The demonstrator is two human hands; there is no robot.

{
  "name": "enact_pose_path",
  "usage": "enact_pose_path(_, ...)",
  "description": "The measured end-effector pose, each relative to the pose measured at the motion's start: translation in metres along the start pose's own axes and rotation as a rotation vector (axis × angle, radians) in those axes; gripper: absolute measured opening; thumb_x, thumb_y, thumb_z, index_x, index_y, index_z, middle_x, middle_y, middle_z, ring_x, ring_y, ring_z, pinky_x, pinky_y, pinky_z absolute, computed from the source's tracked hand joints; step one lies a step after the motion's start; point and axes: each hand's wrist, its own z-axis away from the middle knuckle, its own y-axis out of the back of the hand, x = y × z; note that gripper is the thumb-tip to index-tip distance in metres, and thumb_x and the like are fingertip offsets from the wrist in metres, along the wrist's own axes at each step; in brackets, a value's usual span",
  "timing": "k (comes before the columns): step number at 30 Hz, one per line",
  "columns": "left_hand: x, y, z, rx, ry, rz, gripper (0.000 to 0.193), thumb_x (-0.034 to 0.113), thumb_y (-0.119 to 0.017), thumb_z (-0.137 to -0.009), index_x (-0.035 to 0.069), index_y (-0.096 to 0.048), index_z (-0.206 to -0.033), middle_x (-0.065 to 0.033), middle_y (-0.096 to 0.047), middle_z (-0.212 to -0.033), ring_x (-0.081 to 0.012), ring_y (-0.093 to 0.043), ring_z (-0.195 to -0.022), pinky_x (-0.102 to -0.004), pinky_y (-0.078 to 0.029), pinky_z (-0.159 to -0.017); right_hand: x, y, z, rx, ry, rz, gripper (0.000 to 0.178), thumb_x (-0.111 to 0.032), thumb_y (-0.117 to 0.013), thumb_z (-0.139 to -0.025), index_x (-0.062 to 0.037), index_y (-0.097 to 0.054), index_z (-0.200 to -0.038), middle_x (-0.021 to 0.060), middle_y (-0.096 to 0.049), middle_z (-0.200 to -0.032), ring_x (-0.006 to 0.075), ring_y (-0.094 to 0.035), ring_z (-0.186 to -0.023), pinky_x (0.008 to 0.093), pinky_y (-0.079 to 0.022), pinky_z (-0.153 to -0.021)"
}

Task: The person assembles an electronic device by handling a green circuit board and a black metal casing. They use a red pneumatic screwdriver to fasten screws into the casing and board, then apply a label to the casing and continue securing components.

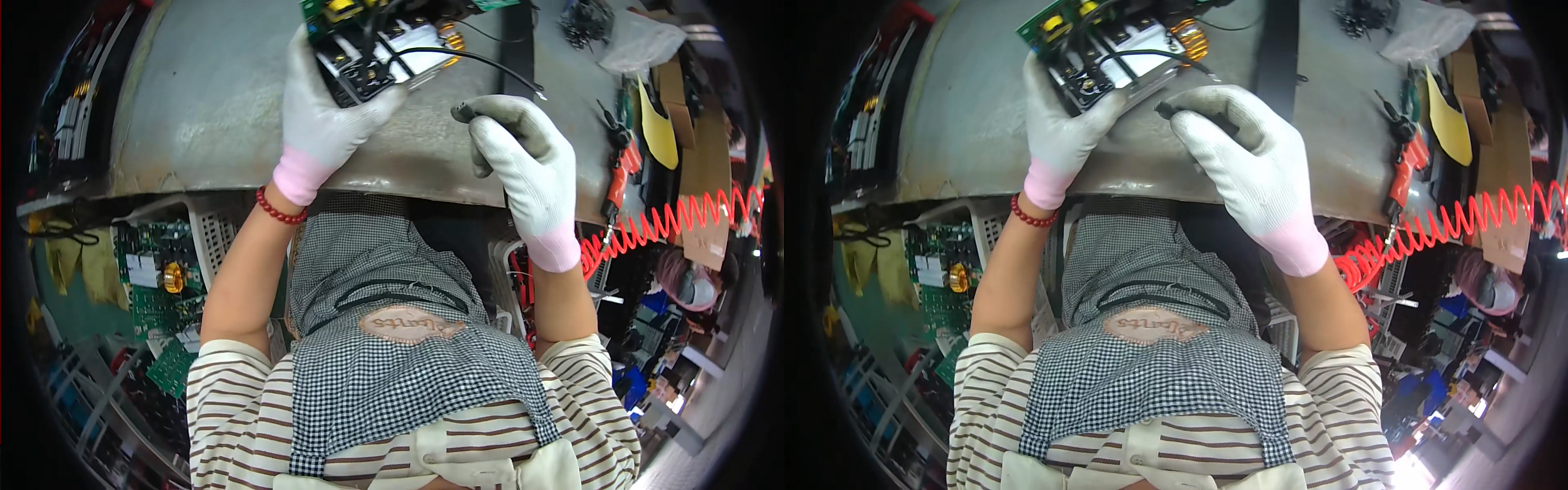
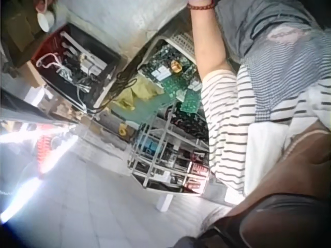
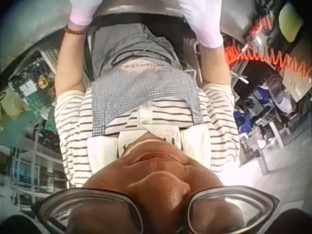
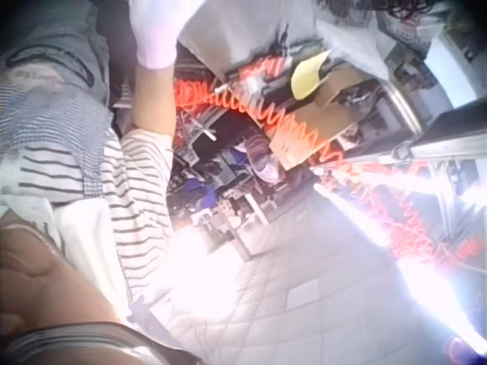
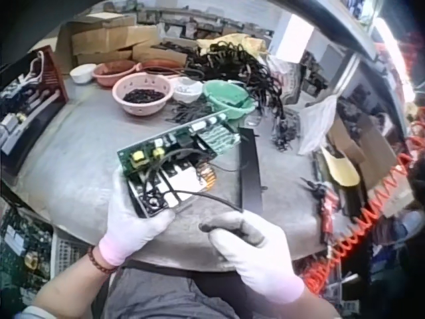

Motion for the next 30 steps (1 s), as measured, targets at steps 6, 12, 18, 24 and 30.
enact_pose_path(6,-0.001,-0.001,0.000,-0.038,0.065,0.118,0.082,0.006,-0.084,-0.072,0.000,-0.035,-0.138,-0.0092,-0.058,-0.119,-0.0149,-0.061,-0.105,-0.0309,-0.053,-0.091,-0.041,0.006,0.001,-0.176,0.670,0.633,0.022,0.006,-0.062,-0.086,0.0060,-0.068,-0.107,0.0112,-0.068,-0.102,0.0154,-0.062,-0.086,0.0251,-0.049,-0.080)
enact_pose_path(12,0.002,0.007,0.003,-0.090,0.227,0.278,0.078,0.007,-0.085,-0.069,0.001,-0.043,-0.134,-0.0087,-0.061,-0.111,-0.0143,-0.062,-0.098,-0.0307,-0.054,-0.082,-0.091,-0.040,-0.015,-0.127,0.942,0.814,0.018,0.003,-0.064,-0.082,0.0051,-0.067,-0.100,0.0149,-0.068,-0.094,0.0253,-0.066,-0.088,0.0325,-0.051,-0.081)
enact_pose_path(18,-0.003,0.009,-0.006,-0.026,-0.154,-0.262,0.083,0.021,-0.087,-0.065,0.001,-0.045,-0.134,-0.0154,-0.059,-0.123,-0.0266,-0.059,-0.114,-0.0386,-0.048,-0.097,-0.086,-0.054,-0.070,-0.368,0.924,1.219,0.010,-0.010,-0.067,-0.079,-0.0050,-0.065,-0.087,0.0122,-0.060,-0.079,0.0332,-0.062,-0.074,0.0382,-0.050,-0.065)
enact_pose_path(24,-0.001,0.009,-0.006,0.019,-0.173,-0.161,0.091,0.024,-0.088,-0.066,0.002,-0.041,-0.140,-0.0180,-0.057,-0.129,-0.0316,-0.058,-0.119,-0.0413,-0.047,-0.101,-0.113,-0.070,-0.057,-0.439,0.669,1.215,0.007,-0.009,-0.065,-0.075,-0.0029,-0.064,-0.079,0.0130,-0.059,-0.076,0.0336,-0.061,-0.074,0.0388,-0.049,-0.066)
enact_pose_path(30,0.001,0.011,-0.006,0.030,-0.188,-0.168,0.092,0.026,-0.088,-0.066,0.001,-0.040,-0.140,-0.0196,-0.058,-0.126,-0.0333,-0.060,-0.114,-0.0422,-0.048,-0.097,-0.107,-0.069,-0.069,-0.468,0.598,1.363,0.008,-0.008,-0.064,-0.074,-0.0014,-0.062,-0.079,0.0146,-0.057,-0.077,0.0346,-0.060,-0.075,0.0405,-0.048,-0.068)
